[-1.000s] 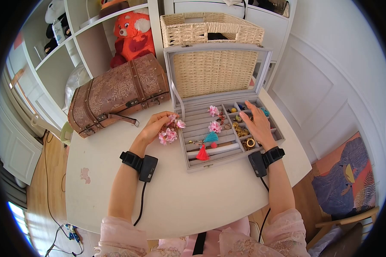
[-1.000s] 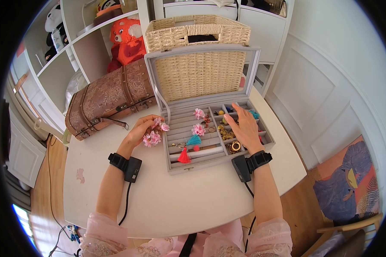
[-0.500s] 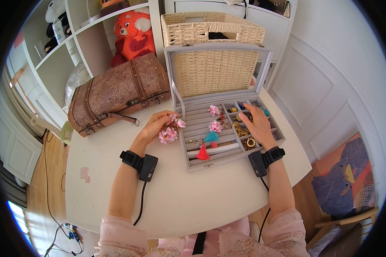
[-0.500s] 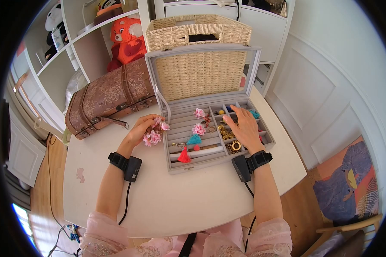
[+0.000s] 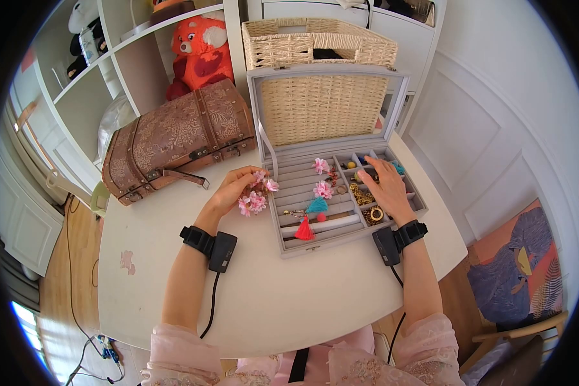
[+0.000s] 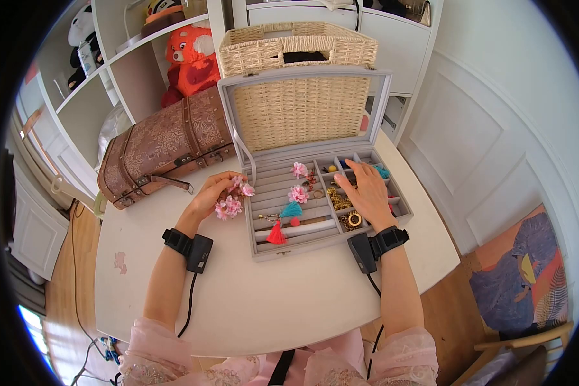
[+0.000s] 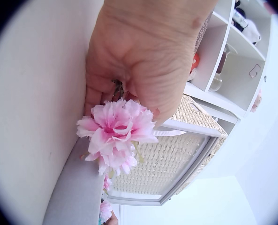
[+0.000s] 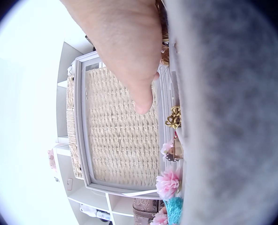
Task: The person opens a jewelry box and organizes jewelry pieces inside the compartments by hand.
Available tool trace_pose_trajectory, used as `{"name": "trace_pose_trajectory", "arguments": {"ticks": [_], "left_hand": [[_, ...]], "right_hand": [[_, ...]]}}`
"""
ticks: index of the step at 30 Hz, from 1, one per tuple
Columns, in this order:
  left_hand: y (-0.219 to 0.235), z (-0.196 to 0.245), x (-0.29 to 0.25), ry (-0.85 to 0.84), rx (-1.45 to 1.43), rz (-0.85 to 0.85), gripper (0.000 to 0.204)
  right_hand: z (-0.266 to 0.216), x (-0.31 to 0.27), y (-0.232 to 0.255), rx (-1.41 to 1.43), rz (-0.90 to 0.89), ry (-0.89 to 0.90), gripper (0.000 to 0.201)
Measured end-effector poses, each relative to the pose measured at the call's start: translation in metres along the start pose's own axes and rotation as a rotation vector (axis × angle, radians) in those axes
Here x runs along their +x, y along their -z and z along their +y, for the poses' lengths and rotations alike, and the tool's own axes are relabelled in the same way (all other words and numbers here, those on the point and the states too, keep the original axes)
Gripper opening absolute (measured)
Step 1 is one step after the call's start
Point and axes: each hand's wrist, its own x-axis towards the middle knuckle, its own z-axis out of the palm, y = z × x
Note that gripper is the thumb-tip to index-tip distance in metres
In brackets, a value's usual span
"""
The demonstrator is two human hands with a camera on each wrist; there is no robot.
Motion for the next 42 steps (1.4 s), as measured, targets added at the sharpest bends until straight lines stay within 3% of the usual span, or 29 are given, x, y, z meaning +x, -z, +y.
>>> {"name": "trace_pose_trajectory", "arguments": {"ticks": [42], "left_hand": [[0.0035, -0.0038, 0.0021, -0.014, 0.023, -0.010, 0.027]], "right_hand": [[-0.0025, -0.0011, 0.0000, -0.028, 0.014, 0.001, 0.059]]}}
